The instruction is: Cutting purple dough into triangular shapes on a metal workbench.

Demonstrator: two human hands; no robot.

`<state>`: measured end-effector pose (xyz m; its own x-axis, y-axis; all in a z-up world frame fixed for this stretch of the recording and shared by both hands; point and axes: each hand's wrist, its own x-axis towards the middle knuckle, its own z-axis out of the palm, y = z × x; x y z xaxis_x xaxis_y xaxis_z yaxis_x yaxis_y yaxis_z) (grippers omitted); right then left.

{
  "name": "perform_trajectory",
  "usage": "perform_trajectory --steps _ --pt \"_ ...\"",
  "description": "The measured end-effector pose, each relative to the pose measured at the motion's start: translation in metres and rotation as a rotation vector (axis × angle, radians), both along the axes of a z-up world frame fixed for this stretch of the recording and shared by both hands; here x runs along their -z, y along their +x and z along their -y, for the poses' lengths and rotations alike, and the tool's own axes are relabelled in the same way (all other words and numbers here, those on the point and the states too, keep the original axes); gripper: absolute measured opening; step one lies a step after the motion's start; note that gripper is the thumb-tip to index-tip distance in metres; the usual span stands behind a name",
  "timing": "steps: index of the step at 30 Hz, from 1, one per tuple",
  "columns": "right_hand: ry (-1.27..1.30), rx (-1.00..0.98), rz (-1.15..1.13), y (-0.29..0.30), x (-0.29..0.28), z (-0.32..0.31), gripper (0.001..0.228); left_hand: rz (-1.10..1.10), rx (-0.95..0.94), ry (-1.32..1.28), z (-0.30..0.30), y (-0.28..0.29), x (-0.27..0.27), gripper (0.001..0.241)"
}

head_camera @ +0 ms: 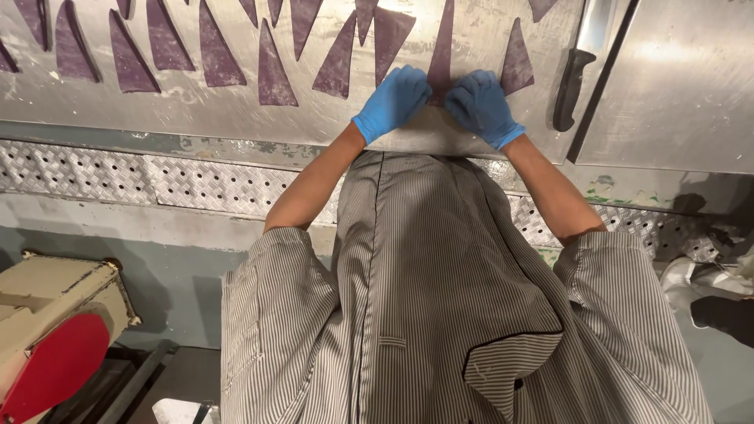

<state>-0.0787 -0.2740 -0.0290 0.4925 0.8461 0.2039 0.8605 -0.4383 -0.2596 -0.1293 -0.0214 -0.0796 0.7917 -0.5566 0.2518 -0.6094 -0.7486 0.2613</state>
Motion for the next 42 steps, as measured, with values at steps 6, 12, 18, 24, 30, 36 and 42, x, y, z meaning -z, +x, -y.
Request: perform_trajectory --steps 6,12,18,24,30,36,42 --pt "0.039 0.162 -0.135 0.000 -0.008 -0.014 0.024 -0.167 -0.200 -0.386 0.008 0.009 -0.038 0.025" --pt "0.098 0.244 -0.243 -0.013 -0.023 -0.007 0.020 -0.189 -0.300 -0.704 0.004 -0.004 -0.042 0.033" --pt "0.027 0.104 0.064 -0.032 -0.031 -0.003 0.034 -0.169 -0.214 -0.490 0.003 -0.034 -0.003 0.032" --pt "-0.027 0.150 0.040 -0.025 -0.024 -0.016 0.036 -0.060 -0.049 -0.080 0.008 -0.004 -0.013 0.032" --pt "0.008 0.232 -0.121 -0.013 -0.009 -0.013 0.027 -0.145 0.009 -0.085 0.003 0.013 -0.015 0.016" --pt "0.058 0.332 -0.272 0.000 -0.037 -0.029 0.030 -0.348 -0.153 -0.432 -0.002 0.019 -0.047 0.014" --pt "0.050 0.153 -0.079 -0.003 -0.020 -0.017 0.029 -0.321 -0.216 -0.468 0.002 0.021 -0.042 0.020"
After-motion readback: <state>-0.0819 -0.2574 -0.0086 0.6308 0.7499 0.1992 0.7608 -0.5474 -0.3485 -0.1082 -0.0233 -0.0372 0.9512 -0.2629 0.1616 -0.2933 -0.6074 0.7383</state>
